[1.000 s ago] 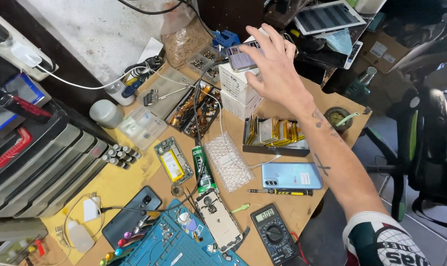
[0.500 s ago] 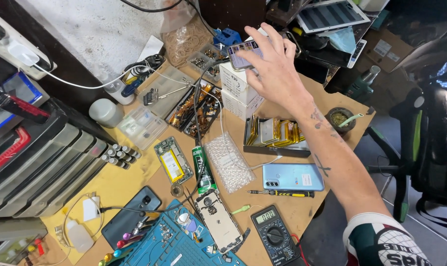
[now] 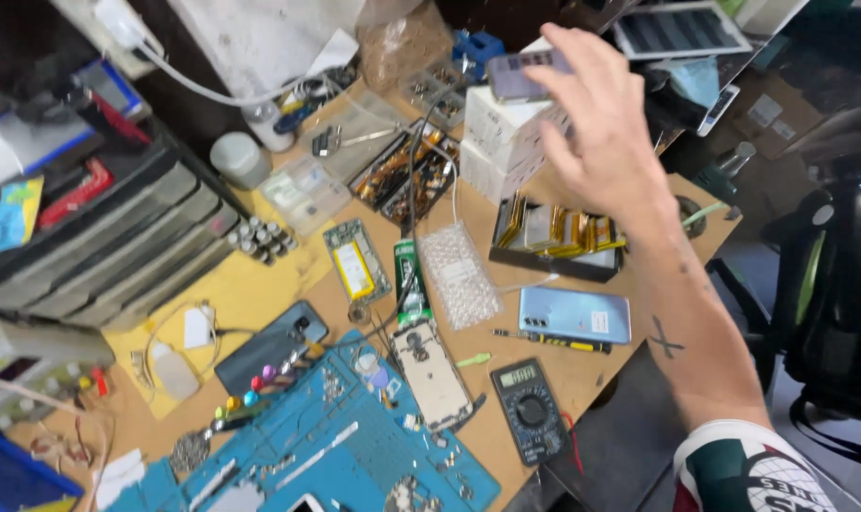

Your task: Reassembling a smartphone by connecting the motherboard, battery, and testing the display functionality.

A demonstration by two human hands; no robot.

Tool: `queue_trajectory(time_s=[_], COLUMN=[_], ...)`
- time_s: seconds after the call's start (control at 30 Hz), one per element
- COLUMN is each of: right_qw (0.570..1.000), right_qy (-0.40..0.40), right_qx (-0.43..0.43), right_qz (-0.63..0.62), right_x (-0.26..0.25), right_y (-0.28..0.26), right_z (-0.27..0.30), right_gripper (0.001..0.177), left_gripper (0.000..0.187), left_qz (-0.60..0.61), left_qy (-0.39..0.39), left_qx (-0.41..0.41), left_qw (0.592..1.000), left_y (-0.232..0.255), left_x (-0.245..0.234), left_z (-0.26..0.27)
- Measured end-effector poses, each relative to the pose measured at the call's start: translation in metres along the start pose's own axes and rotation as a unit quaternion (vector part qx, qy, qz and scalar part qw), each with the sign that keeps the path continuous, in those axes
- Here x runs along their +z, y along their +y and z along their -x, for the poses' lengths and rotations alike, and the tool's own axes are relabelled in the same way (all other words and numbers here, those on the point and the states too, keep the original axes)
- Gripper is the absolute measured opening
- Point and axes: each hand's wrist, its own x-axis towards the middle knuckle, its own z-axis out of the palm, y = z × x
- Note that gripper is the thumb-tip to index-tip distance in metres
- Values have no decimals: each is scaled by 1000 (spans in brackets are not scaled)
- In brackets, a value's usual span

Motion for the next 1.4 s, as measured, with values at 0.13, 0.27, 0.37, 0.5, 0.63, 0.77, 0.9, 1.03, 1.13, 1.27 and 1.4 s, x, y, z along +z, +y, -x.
queue_trajectory(time_s=[0.13,0.27,0.37,0.5,0.63,0.77,0.9,1.03,1.13,1.27,1.4], right_qw=[993,941,909,913,933,922,914,920,940,937,907], right_qy=[-66,-223,-314,-299,-280,-288,-307,-322,-260,-251,-271], right_qx=[-36,-78,-48,-20,23,61,65,46,3,-53,-101], right_qz=[-91,-242,-269,-277,-224,-253,-256,-216,-222,-236,-306], right_x=[-78,-87,-72,-25,-6,-6,-2,3,11,21,32], right_y=[-92,-145,-222,-298,-342,-374,-400,-410,-418,-439,-460], right_z=[31,102,151,195,215,222,233,236,228,212,206], right_gripper=[40,41,37,30,48,50,45,41,25,15,23], left_gripper=[17,17,13,14,8,13,26,33,20,14,21], left_qz=[-81,-199,-127,-77,-28,-19,-53,-101,-61,-50,-68], left_qy=[-69,-127,-164,-168,-155,-177,-271,-336,-281,-278,-294], left_qx=[-79,-165,-166,-154,-166,-165,-150,-128,-128,-156,-182], left_qw=[991,958,964,971,973,970,949,928,949,946,936], left_y=[49,94,91,87,86,84,71,61,56,61,61], left_x=[-91,-183,-188,-195,-200,-215,-236,-244,-242,-241,-262], left_z=[30,58,53,57,55,40,39,45,51,41,39])
